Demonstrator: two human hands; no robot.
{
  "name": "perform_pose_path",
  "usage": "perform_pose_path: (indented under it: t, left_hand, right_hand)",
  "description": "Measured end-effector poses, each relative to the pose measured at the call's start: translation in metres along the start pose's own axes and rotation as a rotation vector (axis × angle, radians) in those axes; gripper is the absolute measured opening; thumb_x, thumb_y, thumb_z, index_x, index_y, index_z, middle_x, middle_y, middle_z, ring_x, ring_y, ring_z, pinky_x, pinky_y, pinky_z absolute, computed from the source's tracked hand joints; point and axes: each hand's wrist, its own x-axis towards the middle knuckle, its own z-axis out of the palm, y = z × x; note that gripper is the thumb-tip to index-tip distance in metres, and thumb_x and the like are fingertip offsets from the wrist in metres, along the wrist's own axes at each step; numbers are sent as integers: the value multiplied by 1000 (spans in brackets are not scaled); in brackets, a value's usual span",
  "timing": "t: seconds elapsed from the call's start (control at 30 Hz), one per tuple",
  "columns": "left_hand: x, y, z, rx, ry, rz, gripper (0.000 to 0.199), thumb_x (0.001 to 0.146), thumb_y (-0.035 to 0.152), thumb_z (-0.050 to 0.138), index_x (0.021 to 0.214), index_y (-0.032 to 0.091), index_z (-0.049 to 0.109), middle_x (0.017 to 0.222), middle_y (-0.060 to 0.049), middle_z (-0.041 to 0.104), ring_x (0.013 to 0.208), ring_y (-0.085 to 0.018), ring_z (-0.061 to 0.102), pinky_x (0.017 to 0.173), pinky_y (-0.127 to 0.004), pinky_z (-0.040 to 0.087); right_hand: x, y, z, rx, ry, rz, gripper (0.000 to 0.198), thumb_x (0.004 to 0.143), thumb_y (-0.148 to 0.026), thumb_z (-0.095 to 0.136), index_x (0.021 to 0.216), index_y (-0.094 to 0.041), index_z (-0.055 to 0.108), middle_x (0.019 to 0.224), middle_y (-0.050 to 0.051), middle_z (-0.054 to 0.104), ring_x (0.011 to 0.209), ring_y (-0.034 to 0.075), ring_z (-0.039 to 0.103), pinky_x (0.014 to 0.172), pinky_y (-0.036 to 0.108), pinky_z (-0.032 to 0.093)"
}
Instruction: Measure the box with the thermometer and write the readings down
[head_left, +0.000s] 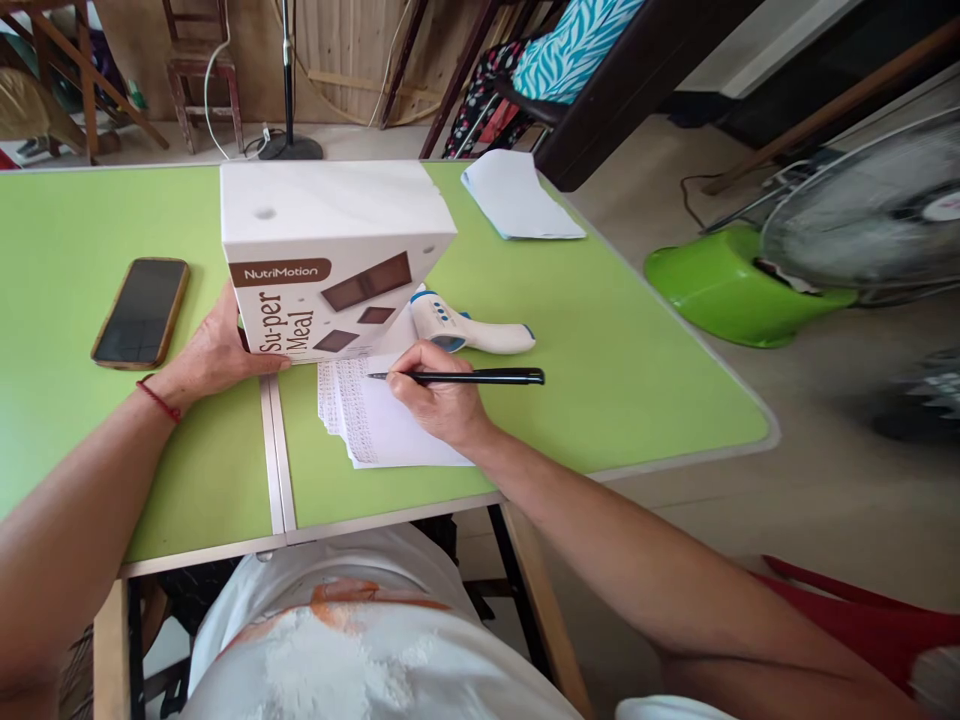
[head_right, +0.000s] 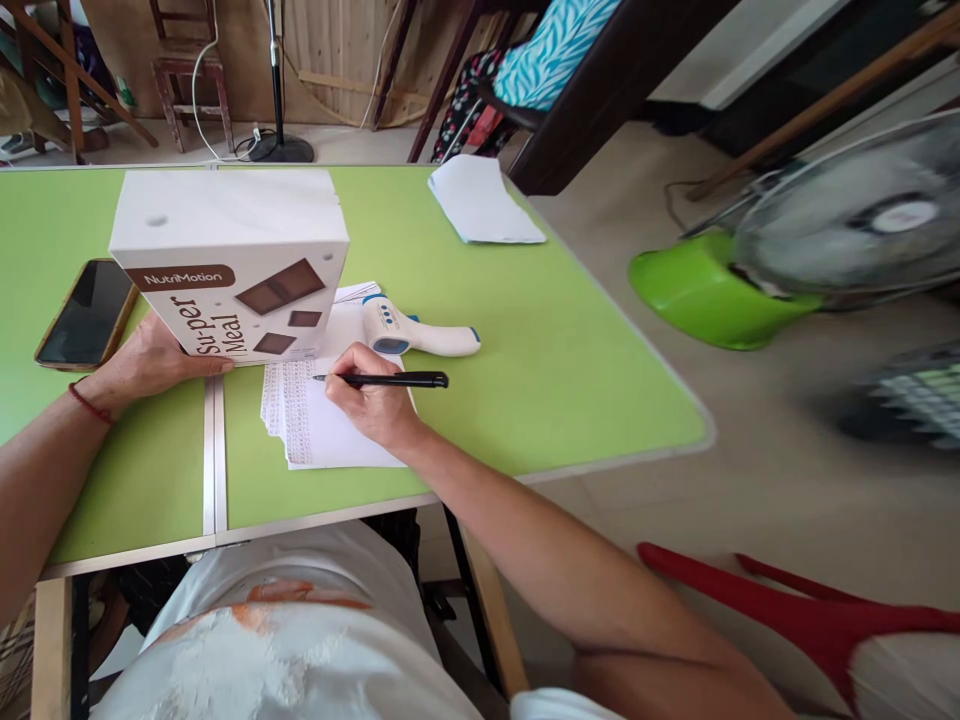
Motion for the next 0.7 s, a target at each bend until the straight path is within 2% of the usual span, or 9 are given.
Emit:
perform_pose_path:
  t: [0.1,0.3,0.47,0.7]
  left_hand:
    - [0,-1,0,-1,17,17,77,55,47,87,120,24,53,126,-10,58,125,-41,49,106,-61,41]
    - [0,-2,0,-1,-2,46,70,57,50,85,116,24,56,127,-10,58,128,-41,47,109,-61,39]
    - [0,-3,0,3,8,53,80,57,50,86,125,26,50,127,-10,57,126,-41,48,107,-62,40]
    - [0,0,0,4,11,47,78,58,51,85,123,25,50,128,-10,57,125,-40,49,106,-62,42]
  right_hand:
    - [0,0,0,-12,7,12,10,71,-21,53,62,-23,48,51,-5,53,47,10,44,46,23,36]
    - [0,-2,0,1,-13,3,12,70,-20,53,60,-23,46,49,-6,49,43,9,40,43,23,33]
    - [0,-2,-2,-4,-32,16,12,70,-20,53,61,-23,46,49,-6,51,44,9,41,43,23,34]
    - [1,-2,-1,-3,23,6,11,70,-19,53,62,-23,47,50,-5,52,44,10,42,44,23,35]
